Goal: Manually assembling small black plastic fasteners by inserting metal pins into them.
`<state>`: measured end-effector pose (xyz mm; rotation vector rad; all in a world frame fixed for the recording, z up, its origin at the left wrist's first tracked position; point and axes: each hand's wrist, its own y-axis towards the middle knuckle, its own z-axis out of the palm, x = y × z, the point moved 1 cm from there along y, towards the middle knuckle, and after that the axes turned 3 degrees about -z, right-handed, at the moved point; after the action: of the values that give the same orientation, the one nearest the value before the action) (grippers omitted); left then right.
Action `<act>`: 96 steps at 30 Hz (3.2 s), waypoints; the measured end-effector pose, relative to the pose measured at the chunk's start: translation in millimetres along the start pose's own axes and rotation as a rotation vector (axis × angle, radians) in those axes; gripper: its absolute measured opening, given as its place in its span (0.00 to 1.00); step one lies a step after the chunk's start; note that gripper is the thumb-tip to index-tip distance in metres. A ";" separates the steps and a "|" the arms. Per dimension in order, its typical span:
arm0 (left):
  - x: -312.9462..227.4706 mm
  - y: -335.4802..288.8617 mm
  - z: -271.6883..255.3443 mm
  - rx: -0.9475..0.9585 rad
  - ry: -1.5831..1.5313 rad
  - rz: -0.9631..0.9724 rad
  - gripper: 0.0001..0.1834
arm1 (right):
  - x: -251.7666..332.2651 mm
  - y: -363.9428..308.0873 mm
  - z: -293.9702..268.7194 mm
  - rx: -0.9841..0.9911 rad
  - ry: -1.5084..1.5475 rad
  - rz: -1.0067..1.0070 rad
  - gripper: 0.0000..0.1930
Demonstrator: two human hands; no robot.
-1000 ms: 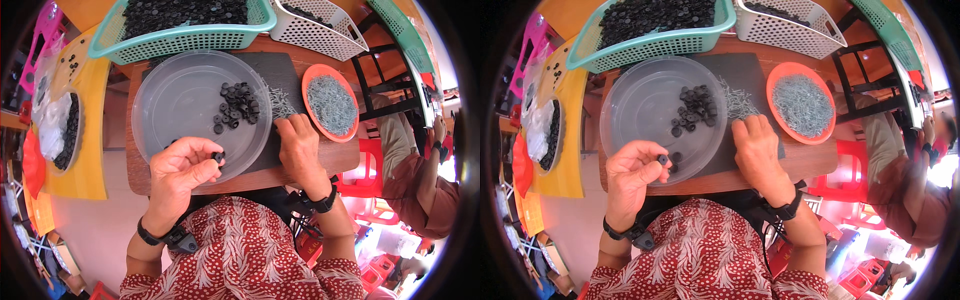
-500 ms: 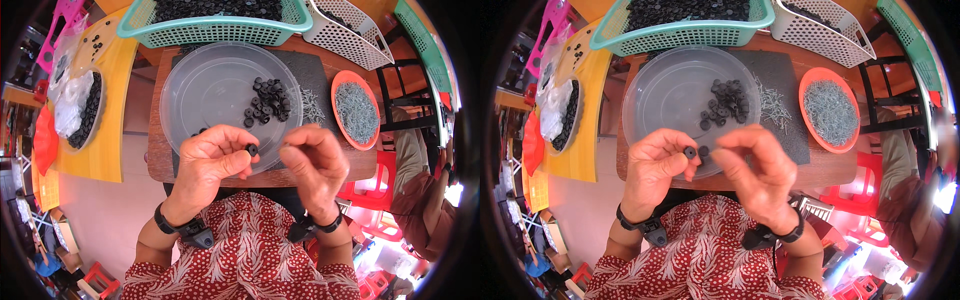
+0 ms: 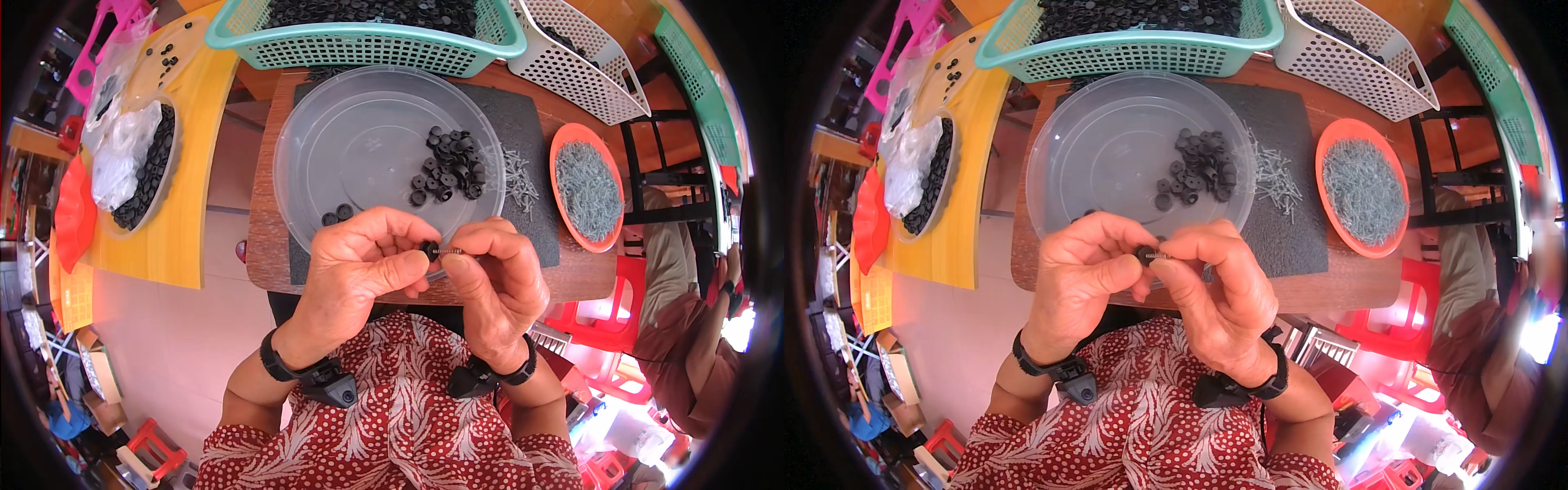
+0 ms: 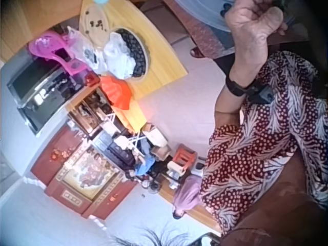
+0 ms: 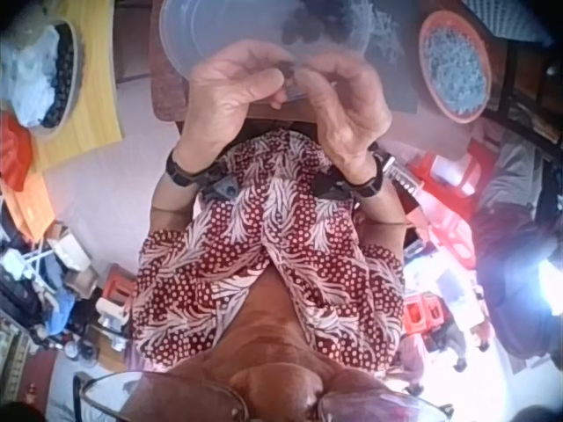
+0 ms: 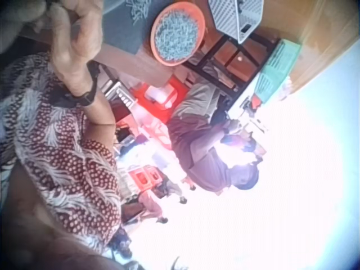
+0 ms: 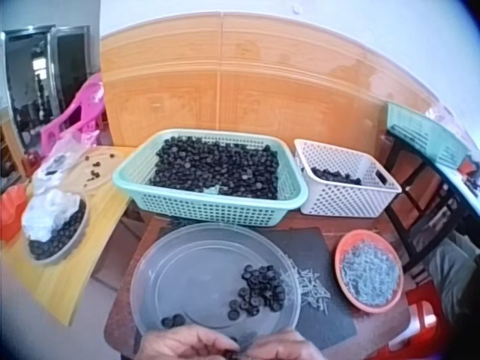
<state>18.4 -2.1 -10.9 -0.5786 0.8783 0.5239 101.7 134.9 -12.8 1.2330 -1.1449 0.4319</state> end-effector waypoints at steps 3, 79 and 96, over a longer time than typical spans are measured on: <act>0.0 -0.1 0.6 0.009 -0.010 -0.006 0.13 | 0.5 -1.9 0.6 -0.003 -0.006 0.016 0.11; 7.7 -0.7 -0.5 -0.102 -0.139 0.269 0.11 | 10.7 14.1 8.5 0.089 0.017 0.147 0.14; 4.6 -7.8 7.5 -0.157 0.139 0.388 0.11 | -1.4 6.1 -3.7 -0.055 0.656 0.639 0.13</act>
<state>30.0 -1.9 -8.9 -0.5949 1.0966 0.9183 97.9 140.7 -10.5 0.5657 -0.9346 1.1774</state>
